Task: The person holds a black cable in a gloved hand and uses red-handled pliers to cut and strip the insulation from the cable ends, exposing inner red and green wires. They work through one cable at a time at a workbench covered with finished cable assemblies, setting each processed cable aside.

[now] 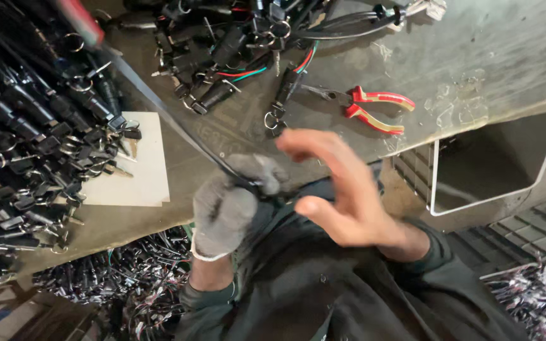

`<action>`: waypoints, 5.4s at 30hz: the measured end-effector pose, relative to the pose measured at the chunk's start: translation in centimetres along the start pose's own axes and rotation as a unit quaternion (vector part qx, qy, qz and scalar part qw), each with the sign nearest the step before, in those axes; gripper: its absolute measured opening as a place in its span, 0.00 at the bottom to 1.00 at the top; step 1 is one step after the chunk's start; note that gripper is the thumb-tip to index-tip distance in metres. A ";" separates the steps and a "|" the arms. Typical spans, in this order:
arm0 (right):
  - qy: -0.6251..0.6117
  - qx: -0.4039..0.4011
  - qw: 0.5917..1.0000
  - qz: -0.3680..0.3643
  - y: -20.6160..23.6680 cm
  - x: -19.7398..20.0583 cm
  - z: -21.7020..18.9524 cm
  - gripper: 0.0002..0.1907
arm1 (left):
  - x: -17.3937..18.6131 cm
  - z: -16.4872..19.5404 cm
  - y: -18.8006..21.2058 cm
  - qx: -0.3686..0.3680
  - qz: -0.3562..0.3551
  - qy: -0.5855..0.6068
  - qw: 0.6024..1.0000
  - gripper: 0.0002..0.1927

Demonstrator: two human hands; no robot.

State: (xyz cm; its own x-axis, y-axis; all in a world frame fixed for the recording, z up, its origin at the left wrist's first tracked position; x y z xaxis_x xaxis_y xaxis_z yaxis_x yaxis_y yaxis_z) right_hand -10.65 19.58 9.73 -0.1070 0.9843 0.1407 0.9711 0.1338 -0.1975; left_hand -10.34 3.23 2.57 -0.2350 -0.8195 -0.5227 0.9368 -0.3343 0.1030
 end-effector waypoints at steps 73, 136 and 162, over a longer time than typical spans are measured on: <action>-0.013 -0.058 0.996 0.067 7.1 -1.3 13.5 0.44 | -4.2 -2.2 -2.5 -0.146 -0.037 -0.365 0.919 0.16; 0.361 -0.004 0.933 -0.016 2.0 0.4 6.5 0.16 | -5.9 1.3 0.6 -0.243 0.034 -0.736 0.630 0.32; 0.327 0.016 0.944 -0.027 1.6 0.1 6.6 0.14 | -4.7 0.2 -0.1 -0.163 -0.056 -0.527 0.832 0.40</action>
State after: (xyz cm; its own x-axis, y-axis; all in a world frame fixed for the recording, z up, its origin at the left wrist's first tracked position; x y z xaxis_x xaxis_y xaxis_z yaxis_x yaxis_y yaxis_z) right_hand -10.54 20.61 3.02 0.0091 0.6955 0.7185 0.9598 0.1956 -0.2015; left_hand -9.39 7.05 5.14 -0.2604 -0.8024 0.5369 0.8740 -0.4322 -0.2221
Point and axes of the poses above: each hand's wrist, its own y-axis away from the middle knuckle, its own x-axis out of the back of the hand, z = x × y, the point moved 10 cm from there along -y, towards the middle knuckle, and after that the axes turned 2 degrees about z, right-handed, at the moved point
